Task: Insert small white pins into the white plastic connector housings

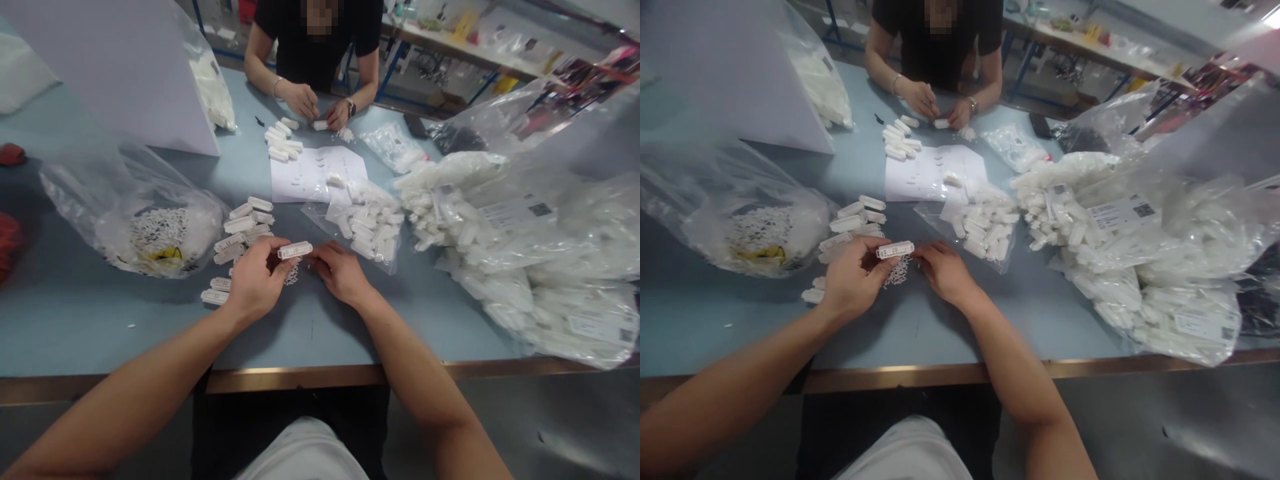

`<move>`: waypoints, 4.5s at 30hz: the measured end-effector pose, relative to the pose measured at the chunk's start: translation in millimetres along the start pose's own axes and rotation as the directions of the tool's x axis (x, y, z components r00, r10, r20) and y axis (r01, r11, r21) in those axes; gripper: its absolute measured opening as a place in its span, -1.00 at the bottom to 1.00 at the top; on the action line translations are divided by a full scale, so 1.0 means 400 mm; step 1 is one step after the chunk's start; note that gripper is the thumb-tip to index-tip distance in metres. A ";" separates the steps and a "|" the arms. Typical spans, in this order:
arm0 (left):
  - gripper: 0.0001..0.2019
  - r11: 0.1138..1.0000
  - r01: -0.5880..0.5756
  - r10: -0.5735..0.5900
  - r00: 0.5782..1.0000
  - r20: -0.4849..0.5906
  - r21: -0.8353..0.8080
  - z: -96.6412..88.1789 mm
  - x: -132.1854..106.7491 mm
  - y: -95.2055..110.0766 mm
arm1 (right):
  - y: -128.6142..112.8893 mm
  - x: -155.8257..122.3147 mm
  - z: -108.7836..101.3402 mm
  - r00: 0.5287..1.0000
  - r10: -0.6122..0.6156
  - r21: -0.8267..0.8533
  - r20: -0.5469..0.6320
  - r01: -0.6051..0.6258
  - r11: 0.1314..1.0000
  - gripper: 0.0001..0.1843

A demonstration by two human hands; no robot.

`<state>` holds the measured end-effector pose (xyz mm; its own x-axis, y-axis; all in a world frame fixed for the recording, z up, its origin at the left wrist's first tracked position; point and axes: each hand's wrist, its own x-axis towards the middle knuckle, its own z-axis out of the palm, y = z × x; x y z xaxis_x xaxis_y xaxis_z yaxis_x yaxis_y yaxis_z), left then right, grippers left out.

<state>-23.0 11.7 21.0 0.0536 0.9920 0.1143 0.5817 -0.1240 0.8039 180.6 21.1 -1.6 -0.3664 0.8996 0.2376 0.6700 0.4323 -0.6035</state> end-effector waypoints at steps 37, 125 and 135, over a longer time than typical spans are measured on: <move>-0.75 0.992 -0.059 0.038 0.982 0.184 0.110 0.022 -0.020 0.017 | -0.061 -0.044 -0.009 0.857 -0.468 -0.336 -0.216 0.384 0.860 -0.62; -0.75 0.787 -0.549 0.381 0.791 0.478 0.282 0.035 -0.031 -0.022 | -0.021 -0.073 -0.068 0.952 0.281 0.451 0.123 -0.306 0.839 -0.76; -0.77 0.795 -0.537 0.363 0.795 0.486 0.284 0.041 -0.031 -0.026 | -0.024 -0.080 -0.061 0.968 0.207 0.383 0.146 -0.248 0.890 -0.77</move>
<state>-16.4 1.1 1.5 0.6483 0.7549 0.0992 0.6639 -0.6242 0.4118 201.8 -10.4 15.0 -0.3104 0.9506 -0.0058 0.4398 0.1382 -0.8874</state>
